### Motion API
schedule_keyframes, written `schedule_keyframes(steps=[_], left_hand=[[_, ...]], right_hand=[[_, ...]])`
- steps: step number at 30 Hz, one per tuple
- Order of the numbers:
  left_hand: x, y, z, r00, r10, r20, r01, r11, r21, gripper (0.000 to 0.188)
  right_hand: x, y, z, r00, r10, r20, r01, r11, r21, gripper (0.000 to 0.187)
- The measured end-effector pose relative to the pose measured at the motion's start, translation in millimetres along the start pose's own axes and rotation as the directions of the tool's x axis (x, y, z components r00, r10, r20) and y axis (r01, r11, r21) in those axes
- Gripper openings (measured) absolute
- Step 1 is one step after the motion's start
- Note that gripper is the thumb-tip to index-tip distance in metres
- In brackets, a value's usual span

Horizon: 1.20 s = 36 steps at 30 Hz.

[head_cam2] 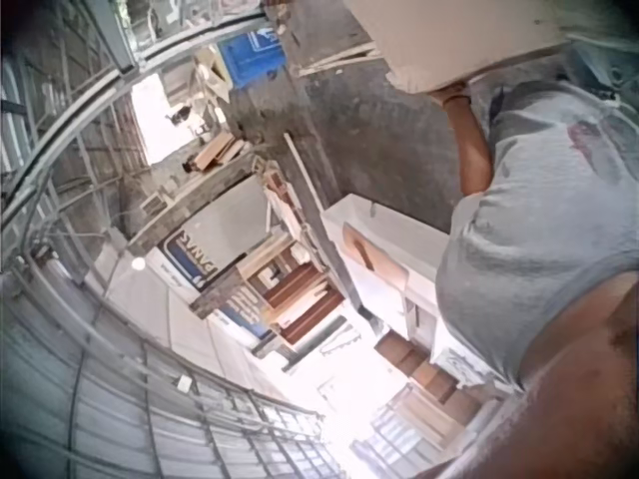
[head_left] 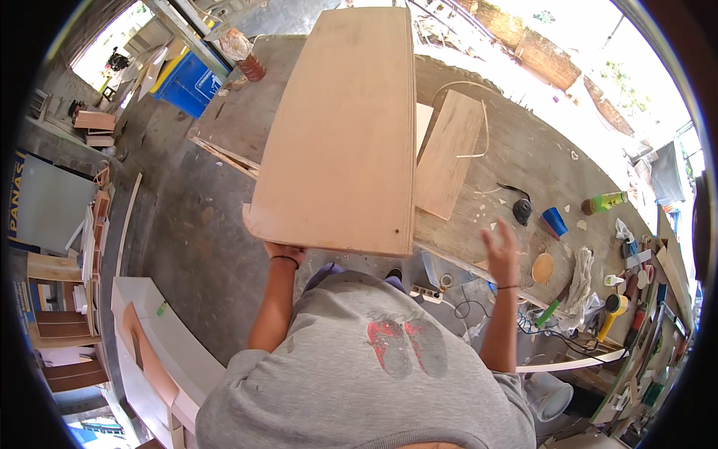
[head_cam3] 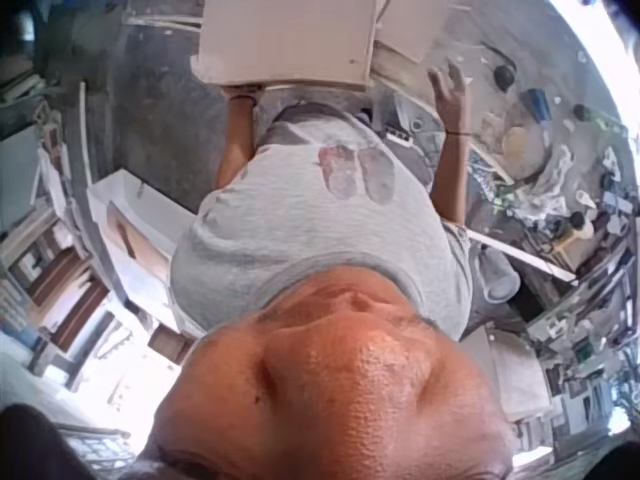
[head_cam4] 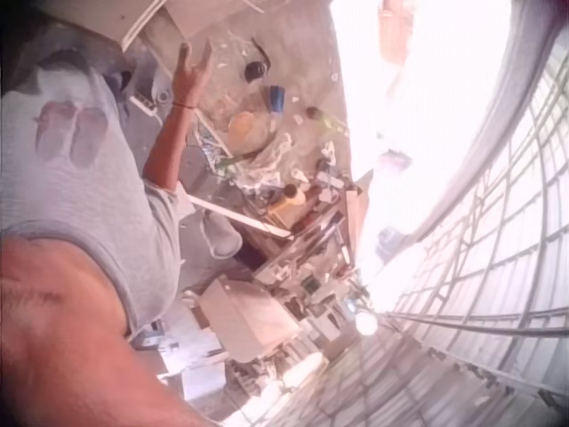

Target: The person uses a file to smooth the curved edge of a wooden cabinet part held in place on a workbench.

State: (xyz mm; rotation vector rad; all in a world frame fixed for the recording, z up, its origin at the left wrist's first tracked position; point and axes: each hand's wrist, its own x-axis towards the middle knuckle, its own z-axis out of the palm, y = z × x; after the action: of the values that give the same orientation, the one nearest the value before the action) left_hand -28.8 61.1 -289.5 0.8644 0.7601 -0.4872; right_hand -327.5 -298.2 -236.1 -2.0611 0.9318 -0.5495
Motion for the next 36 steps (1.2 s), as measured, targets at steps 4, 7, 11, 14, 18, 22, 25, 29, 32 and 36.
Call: schedule_keyframes(steps=[4, 7, 11, 14, 18, 22, 25, 29, 32, 36], left_hand=[[11, 23, -3, 1.000, 0.014, -0.011, -0.014, 0.999, 0.036, 0.048], [16, 35, -1, 0.999, 0.029, 0.016, -0.030, 0.991, 0.129, 0.052], [10, 57, 9, 0.994, 0.028, 0.105, -0.038, 0.995, 0.092, 0.053], [34, 82, 8, 0.943, 0.103, 0.316, -0.130, 0.989, 0.066, 0.057], [72, 132, 13, 0.775, 0.171, 0.609, -0.223, 0.975, 0.010, 0.062], [77, 193, 41, 0.817, 0.231, 0.529, -0.268, 0.963, -0.006, 0.061], [63, 229, 72, 0.784, 0.282, 0.553, -0.340, 0.940, 0.003, 0.060], [61, 270, 109, 0.736, 0.350, 0.580, -0.490, 0.866, 0.099, 0.057], [63, 295, 126, 0.693, 0.330, 0.641, -0.544, 0.823, 0.165, 0.057], [27, 303, 158, 0.678, 0.250, 0.692, -0.553, 0.792, 0.256, 0.062]], right_hand=[[-4, -76, 83, 0.926, -0.066, 0.372, -0.176, 0.796, 0.579, 0.068], [-4, -109, 117, 0.863, -0.039, 0.504, -0.336, 0.700, 0.630, 0.082], [-12, -133, 138, 0.855, -0.178, 0.486, -0.112, 0.853, 0.510, 0.093], [-19, -143, 157, 0.849, -0.167, 0.501, -0.232, 0.734, 0.638, 0.092], [-22, -158, 185, 0.813, -0.112, 0.572, -0.430, 0.547, 0.718, 0.085], [-19, -176, 217, 0.775, -0.077, 0.628, -0.485, 0.565, 0.668, 0.076], [-19, -186, 241, 0.747, -0.054, 0.663, -0.538, 0.537, 0.650, 0.077], [-14, -195, 273, 0.701, -0.034, 0.712, -0.612, 0.483, 0.626, 0.078], [-11, -208, 289, 0.687, -0.087, 0.721, -0.650, 0.370, 0.664, 0.079], [-10, -207, 324, 0.706, -0.128, 0.696, -0.657, 0.248, 0.712, 0.081]])
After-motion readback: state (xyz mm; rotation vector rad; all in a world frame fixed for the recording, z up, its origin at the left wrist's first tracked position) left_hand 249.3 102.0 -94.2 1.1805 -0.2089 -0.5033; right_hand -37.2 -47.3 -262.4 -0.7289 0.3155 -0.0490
